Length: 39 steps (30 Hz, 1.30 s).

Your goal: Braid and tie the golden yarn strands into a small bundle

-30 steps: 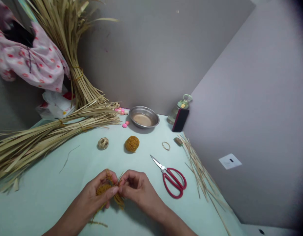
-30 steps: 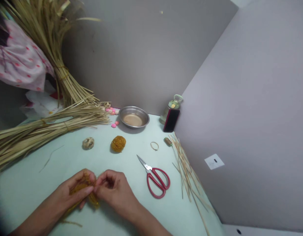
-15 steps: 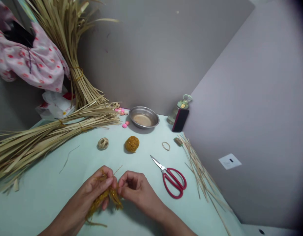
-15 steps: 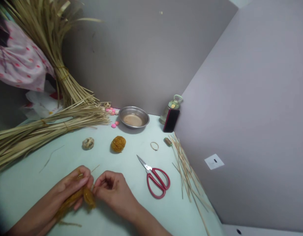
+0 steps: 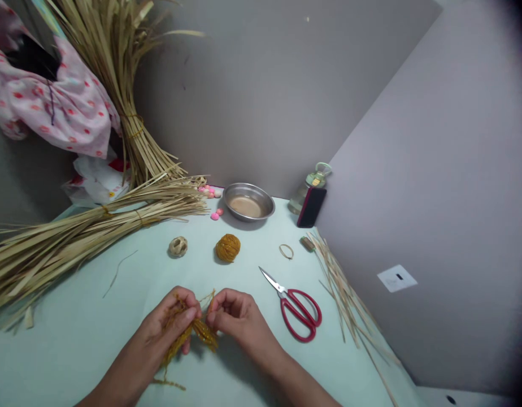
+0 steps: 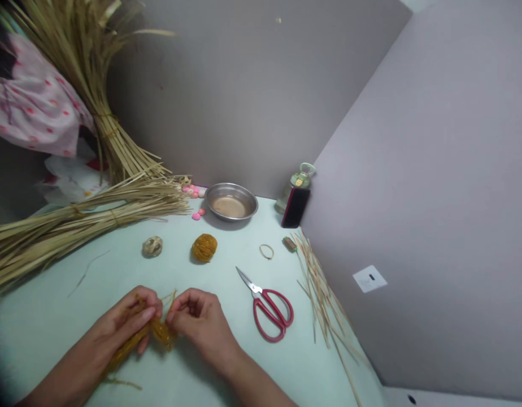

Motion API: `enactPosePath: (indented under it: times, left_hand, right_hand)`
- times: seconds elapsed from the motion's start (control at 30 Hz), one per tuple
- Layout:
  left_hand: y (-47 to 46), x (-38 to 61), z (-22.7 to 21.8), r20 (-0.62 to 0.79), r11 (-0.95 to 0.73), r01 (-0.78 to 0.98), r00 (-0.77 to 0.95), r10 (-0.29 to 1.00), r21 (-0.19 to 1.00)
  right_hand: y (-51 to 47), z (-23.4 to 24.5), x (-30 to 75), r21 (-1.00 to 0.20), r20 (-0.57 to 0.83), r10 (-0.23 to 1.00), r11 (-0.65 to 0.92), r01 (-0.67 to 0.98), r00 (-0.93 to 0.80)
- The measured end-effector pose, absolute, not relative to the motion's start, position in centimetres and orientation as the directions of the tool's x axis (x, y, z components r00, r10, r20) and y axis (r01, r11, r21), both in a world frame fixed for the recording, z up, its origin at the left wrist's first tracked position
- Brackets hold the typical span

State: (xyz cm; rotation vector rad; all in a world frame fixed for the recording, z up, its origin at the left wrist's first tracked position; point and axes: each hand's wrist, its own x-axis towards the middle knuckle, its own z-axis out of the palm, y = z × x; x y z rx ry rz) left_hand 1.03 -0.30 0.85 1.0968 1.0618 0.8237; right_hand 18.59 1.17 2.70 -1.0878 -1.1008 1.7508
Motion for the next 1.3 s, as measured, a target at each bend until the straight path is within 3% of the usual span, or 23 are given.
enactPosePath:
  times: [0.53, 0.9, 1.3]
  left_hand:
    - [0.0, 1.4, 0.1, -0.231, 0.287, -0.087, 0.400, 0.887, 0.954]
    - [-0.4, 1.4, 2.0, -0.250, 0.252, 0.039, 0.337, 0.908, 0.967]
    - [-0.6, 1.3, 2.3, -0.267, 0.353, -0.186, 0.372, 0.889, 0.917]
  right_hand:
    - [0.8, 3.0, 18.4, -0.942, -0.265, 0.905, -0.317, -0.111, -0.333]
    - [0.7, 2.7, 18.4, -0.940, -0.255, 0.900, -0.316, -0.126, -0.353]
    - [0.7, 2.8, 18.4, -0.928, -0.262, 0.881, -0.342, -0.147, -0.394]
